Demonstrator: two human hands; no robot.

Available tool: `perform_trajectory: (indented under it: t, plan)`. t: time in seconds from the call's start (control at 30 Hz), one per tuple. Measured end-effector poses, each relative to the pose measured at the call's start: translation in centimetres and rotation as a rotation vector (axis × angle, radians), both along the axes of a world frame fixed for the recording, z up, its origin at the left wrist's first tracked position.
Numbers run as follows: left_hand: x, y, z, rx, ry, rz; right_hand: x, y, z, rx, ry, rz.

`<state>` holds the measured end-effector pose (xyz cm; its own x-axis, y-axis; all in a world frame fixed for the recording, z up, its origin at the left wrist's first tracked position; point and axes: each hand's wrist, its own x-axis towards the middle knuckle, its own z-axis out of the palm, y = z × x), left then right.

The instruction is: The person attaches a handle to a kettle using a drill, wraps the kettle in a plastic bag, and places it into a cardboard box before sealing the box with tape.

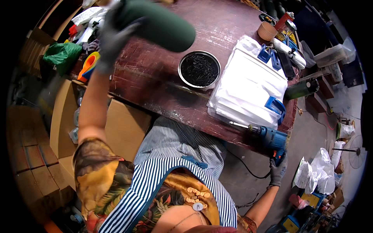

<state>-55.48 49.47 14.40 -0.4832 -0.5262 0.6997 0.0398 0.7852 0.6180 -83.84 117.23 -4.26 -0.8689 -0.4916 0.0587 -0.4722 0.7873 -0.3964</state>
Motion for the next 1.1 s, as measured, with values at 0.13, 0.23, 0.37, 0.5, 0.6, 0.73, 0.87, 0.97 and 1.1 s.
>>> perform_trajectory:
  t: [0.13, 0.23, 0.37, 0.5, 0.6, 0.73, 0.87, 0.97, 1.1]
  plan:
    - [14.9, 7.9, -0.3, 0.594, 0.071, 0.042, 3.8, -0.7, 0.0, -0.28, -0.239, -0.13]
    - [16.6, 15.3, -6.8, 1.204, 0.036, -0.137, 6.5, -3.7, 0.3, -0.336, -0.311, -0.155]
    - [13.5, 24.8, -17.1, 1.374, 0.21, -0.284, 10.0, -8.9, 2.6, -0.36, -0.454, -0.219]
    - [16.6, 24.0, -22.1, 1.161, -0.258, -0.397, 11.3, -8.2, 1.0, -0.253, -0.281, -0.148]
    - [15.9, 21.7, -18.0, 0.94, -0.587, -0.406, 12.6, -9.4, 2.2, -0.363, -0.45, -0.208]
    - [13.9, 14.6, -13.0, 0.183, -1.069, -0.227, 13.2, -9.3, 1.7, -0.518, -0.621, -0.259]
    - [1.6, 13.5, -6.5, 0.049, -0.541, -0.057, 13.0, -8.6, -0.5, -0.507, -0.454, -0.137]
    - [-7.2, 12.1, -7.8, -0.24, -0.534, -0.1, 13.0, -8.9, 0.9, -0.566, -0.666, -0.265]
    - [-12.4, 10.6, -10.5, -0.341, -0.86, -0.012, 13.0, -9.2, 1.3, -0.576, -0.731, -0.282]
